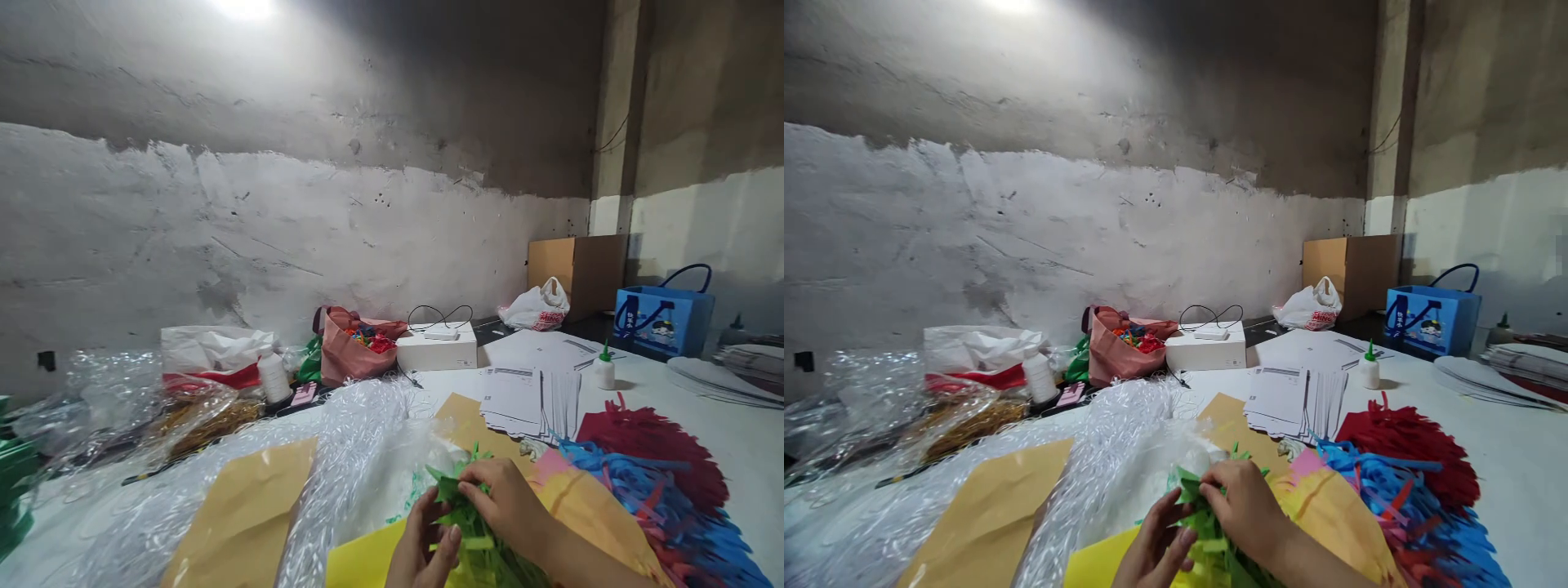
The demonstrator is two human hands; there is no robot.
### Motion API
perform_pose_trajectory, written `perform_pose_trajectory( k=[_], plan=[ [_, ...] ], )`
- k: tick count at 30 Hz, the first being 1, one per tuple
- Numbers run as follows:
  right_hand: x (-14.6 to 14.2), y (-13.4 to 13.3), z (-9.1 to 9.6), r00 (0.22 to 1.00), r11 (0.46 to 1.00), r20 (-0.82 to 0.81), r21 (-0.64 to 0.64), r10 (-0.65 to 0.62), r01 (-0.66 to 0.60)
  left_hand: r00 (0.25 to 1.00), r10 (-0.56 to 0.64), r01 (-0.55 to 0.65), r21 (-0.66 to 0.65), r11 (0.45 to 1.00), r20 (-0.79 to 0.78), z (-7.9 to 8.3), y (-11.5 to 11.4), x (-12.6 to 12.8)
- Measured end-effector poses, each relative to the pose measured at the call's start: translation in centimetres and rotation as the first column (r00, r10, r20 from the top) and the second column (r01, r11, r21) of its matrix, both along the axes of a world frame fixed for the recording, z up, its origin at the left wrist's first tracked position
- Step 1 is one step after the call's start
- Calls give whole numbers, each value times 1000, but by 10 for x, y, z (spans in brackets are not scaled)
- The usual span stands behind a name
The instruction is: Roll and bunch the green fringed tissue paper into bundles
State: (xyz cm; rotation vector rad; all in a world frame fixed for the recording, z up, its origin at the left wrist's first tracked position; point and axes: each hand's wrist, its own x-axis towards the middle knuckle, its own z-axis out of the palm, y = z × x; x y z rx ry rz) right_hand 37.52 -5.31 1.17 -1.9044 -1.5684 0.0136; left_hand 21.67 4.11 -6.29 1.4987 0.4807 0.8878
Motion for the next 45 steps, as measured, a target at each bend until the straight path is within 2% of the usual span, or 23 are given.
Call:
perform_pose_trajectory(
  k=[2,4,6,10,13,17,20,24,31,36,45],
  plan=[
    [-11,-11,-5,999,999,-53,38,10,-8,998,-31,43,-208,977,62,0,-10,15],
    [-20,-18,-12,995,998,-99,63,19,-13,994,-69,90,-267,959,87,1,-16,17],
    [-27,-22,-19,988,997,-149,75,29,-18,993,-95,111,-266,958,73,1,-16,10],
    [-36,-24,-23,935,996,-353,84,39,-10,991,-135,130,-234,963,-5,-5,-12,-12],
    [-38,-24,-20,856,998,-514,44,56,-39,986,-155,135,-227,964,-70,-11,-9,-26],
    [-33,-18,-18,743,987,-657,11,128,-161,974,-192,156,-254,954,-120,-15,-8,-38],
    [-28,-14,-21,708,970,-678,28,197,-243,965,-235,196,-267,943,-120,-14,-8,-40],
    [-23,-13,-26,688,958,-689,36,229,-283,963,-248,209,-286,935,-105,-9,-10,-39],
    [-21,-15,-31,628,955,-746,34,220,-295,967,-215,172,-273,946,-136,-2,-18,-40],
    [-18,-13,-36,587,952,-781,34,215,-304,957,-247,197,-289,937,-150,-2,-16,-40],
    [-16,-12,-41,571,948,-793,24,211,-318,958,-245,198,-271,942,-151,-1,-15,-41]
  ],
)
